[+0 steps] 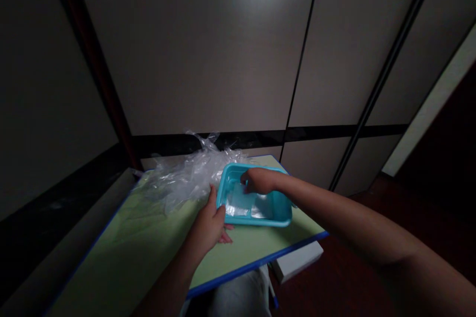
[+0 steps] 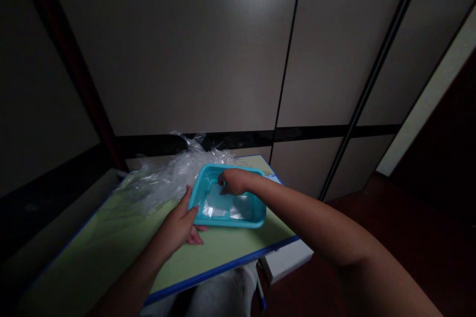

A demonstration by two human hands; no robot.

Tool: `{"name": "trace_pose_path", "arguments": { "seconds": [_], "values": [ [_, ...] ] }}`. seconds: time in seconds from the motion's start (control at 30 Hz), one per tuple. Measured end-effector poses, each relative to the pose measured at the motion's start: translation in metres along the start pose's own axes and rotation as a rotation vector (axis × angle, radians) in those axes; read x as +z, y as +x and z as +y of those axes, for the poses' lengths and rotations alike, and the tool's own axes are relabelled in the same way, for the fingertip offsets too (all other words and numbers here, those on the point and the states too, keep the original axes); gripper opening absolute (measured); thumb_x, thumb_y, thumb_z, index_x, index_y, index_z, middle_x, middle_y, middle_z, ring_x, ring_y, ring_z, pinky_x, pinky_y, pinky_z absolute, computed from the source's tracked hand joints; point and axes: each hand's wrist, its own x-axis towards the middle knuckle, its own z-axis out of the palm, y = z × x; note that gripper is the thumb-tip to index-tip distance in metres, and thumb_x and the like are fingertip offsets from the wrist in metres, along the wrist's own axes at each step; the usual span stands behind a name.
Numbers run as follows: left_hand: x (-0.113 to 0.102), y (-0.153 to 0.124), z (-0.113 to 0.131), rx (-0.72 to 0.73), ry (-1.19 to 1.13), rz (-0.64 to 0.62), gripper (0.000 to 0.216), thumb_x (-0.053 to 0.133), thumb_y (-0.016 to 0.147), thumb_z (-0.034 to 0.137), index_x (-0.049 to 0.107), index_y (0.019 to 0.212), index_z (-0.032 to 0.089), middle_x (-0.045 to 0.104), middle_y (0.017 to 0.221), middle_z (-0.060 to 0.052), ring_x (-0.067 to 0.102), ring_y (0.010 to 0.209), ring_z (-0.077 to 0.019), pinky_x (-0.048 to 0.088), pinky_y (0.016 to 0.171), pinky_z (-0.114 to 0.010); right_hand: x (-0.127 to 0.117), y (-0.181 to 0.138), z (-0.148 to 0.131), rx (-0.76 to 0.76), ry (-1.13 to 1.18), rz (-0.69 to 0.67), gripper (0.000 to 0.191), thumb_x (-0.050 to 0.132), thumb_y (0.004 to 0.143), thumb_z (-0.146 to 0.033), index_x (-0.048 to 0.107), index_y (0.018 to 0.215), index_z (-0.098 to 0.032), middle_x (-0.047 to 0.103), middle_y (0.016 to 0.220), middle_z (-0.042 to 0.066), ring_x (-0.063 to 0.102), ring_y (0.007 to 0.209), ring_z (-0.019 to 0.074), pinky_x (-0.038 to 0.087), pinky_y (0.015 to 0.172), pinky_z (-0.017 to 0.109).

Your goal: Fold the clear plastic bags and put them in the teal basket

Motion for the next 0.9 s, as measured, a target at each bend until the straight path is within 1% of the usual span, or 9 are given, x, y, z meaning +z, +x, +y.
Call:
{"name": "trace_pose_path", "arguments": {
  "seconds": [0.1, 0.17, 0.33, 0.47, 0.6, 0.7, 0.8, 0.9],
  "values": [
    [0.0, 0.001, -0.006, 0.004, 0.013, -0.007, 0.065, 0.028, 0.092, 0.02, -0.018, 0.138, 0.023, 0.055, 0.044, 0.006, 0.059, 0.036, -0.0153, 0.045, 0.035, -0.019, 0.012, 0.014, 0.002, -0.043, 0.057, -0.094, 0.026, 0.059, 0.076, -0.027, 0.065, 0.098, -0.013, 0.065, 0.082, 0.004, 0.052, 0.067, 0.0121, 0.032, 0.055, 0.019],
    [0.0, 0.002, -0.009, 0.011, 0.007, -0.018, 0.066, 0.028, 0.092, 0.019, -0.018, 0.138, 0.022, 0.055, 0.044, 0.005, 0.06, 0.038, -0.0161, 0.045, 0.035, -0.019, 0.019, 0.021, 0.0, -0.044, 0.06, -0.13, 0.025, 0.058, 0.078, -0.027, 0.065, 0.097, -0.013, 0.065, 0.082, 0.003, 0.052, 0.067, 0.0113, 0.033, 0.055, 0.019],
    [0.0, 0.001, -0.011, 0.006, -0.005, -0.028, 0.066, 0.03, 0.092, 0.02, -0.017, 0.139, 0.024, 0.055, 0.044, 0.005, 0.061, 0.04, -0.0175, 0.045, 0.035, -0.02, 0.033, 0.033, -0.01, -0.007, 0.011, -0.135, 0.024, 0.058, 0.078, -0.025, 0.066, 0.096, -0.012, 0.066, 0.084, 0.004, 0.054, 0.066, 0.0118, 0.034, 0.054, 0.019],
    [-0.001, -0.004, -0.008, -0.001, -0.004, -0.019, 0.065, 0.03, 0.092, 0.019, -0.016, 0.139, 0.021, 0.054, 0.041, 0.006, 0.062, 0.042, -0.0171, 0.044, 0.036, -0.018, 0.036, 0.033, -0.017, 0.008, -0.054, -0.086, 0.027, 0.058, 0.078, -0.031, 0.065, 0.096, -0.012, 0.067, 0.087, 0.007, 0.057, 0.071, 0.0156, 0.037, 0.058, 0.022],
    [-0.002, -0.004, -0.007, 0.002, -0.001, -0.018, 0.066, 0.03, 0.092, 0.019, -0.016, 0.139, 0.02, 0.053, 0.041, 0.006, 0.061, 0.04, -0.0165, 0.044, 0.036, -0.018, 0.039, 0.029, -0.021, 0.036, -0.116, -0.03, 0.035, 0.061, 0.075, -0.04, 0.066, 0.093, -0.011, 0.066, 0.089, 0.011, 0.06, 0.076, 0.0209, 0.041, 0.063, 0.025],
    [-0.002, -0.001, -0.011, 0.01, 0.011, -0.017, 0.066, 0.03, 0.092, 0.02, -0.016, 0.139, 0.019, 0.057, 0.045, 0.004, 0.06, 0.038, -0.0156, 0.045, 0.037, -0.019, 0.041, 0.026, -0.023, 0.069, -0.195, 0.074, 0.042, 0.063, 0.072, -0.046, 0.065, 0.093, -0.01, 0.065, 0.092, 0.015, 0.061, 0.082, 0.0247, 0.044, 0.067, 0.026],
    [-0.002, 0.002, -0.013, -0.004, 0.016, -0.02, 0.066, 0.029, 0.092, 0.02, -0.018, 0.138, 0.02, 0.059, 0.05, 0.002, 0.06, 0.038, -0.0156, 0.045, 0.036, -0.019, 0.041, 0.022, -0.025, 0.048, -0.289, 0.163, 0.043, 0.063, 0.073, -0.046, 0.063, 0.094, -0.009, 0.064, 0.092, 0.017, 0.061, 0.083, 0.0256, 0.045, 0.066, 0.027],
    [-0.002, 0.002, -0.013, -0.027, 0.004, -0.021, 0.066, 0.028, 0.092, 0.021, -0.02, 0.137, 0.022, 0.059, 0.052, 0.002, 0.06, 0.039, -0.0167, 0.045, 0.036, -0.02, 0.035, 0.013, -0.028, -0.008, -0.369, 0.227, 0.037, 0.057, 0.079, -0.042, 0.06, 0.096, -0.009, 0.064, 0.091, 0.017, 0.061, 0.08, 0.0247, 0.045, 0.064, 0.028]
  ]
}}
